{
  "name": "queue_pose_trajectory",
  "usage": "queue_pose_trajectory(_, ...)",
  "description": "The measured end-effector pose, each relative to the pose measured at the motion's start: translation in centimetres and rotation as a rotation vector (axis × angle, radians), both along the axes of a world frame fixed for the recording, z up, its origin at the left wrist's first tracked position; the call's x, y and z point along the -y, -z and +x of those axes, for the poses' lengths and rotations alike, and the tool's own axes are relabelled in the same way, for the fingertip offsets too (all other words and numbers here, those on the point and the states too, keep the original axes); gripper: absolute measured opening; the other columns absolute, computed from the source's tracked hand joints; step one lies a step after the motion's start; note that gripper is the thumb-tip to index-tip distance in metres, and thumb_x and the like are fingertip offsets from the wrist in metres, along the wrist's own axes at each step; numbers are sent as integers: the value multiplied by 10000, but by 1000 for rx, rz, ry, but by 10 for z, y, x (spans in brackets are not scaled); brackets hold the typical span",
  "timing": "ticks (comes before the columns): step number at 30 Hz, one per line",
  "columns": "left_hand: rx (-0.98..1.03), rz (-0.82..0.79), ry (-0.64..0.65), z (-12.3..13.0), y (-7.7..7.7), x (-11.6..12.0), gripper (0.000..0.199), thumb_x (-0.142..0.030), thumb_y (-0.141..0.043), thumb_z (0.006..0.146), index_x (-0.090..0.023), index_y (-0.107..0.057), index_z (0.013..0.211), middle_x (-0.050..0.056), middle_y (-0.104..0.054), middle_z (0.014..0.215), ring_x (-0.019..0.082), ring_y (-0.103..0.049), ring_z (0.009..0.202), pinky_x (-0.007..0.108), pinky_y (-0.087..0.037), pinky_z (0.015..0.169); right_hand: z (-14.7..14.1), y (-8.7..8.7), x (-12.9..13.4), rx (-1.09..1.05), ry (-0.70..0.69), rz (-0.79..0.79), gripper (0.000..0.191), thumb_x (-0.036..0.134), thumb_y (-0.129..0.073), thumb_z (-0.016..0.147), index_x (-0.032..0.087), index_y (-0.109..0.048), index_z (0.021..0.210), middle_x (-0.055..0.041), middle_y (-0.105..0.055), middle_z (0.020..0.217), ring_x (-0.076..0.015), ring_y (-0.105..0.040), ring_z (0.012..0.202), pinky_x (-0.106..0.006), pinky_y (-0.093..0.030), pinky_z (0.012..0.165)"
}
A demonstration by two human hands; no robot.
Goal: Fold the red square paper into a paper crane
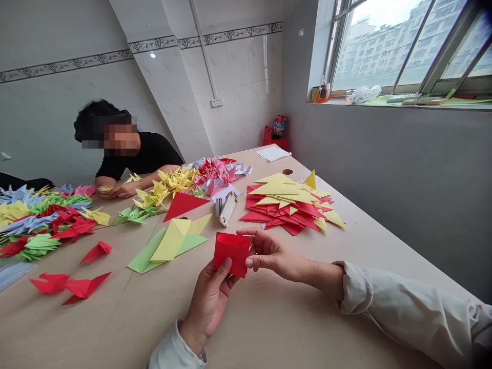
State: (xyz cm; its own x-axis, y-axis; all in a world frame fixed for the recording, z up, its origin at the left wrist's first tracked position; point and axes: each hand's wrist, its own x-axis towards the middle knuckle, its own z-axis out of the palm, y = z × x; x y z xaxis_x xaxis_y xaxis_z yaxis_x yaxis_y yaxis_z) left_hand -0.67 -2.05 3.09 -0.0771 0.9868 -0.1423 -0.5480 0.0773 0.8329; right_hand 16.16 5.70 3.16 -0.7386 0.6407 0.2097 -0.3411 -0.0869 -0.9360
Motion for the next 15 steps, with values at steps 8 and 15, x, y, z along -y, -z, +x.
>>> queue_pose_trajectory(8,14,-39,-23,-2,2,3,211,-256,-745,775,-176,-739,970,64,-749,973,147,-664,839,226,-551,739,3,-8,0,2,54,1,443,276,-719,796,243,-575,1213,16,-603,799,-97,-551,679,-267,-480,675)
queue_pose_trajectory(15,-118,2,-47,-1,3,4,198,-286,-734,779,-180,-738,946,57,-741,948,167,-639,880,253,-527,778,0,-8,5,92,170,58,460,345,-773,729,208,-591,1129,-34,-612,978,-122,-550,762,-269,-467,682)
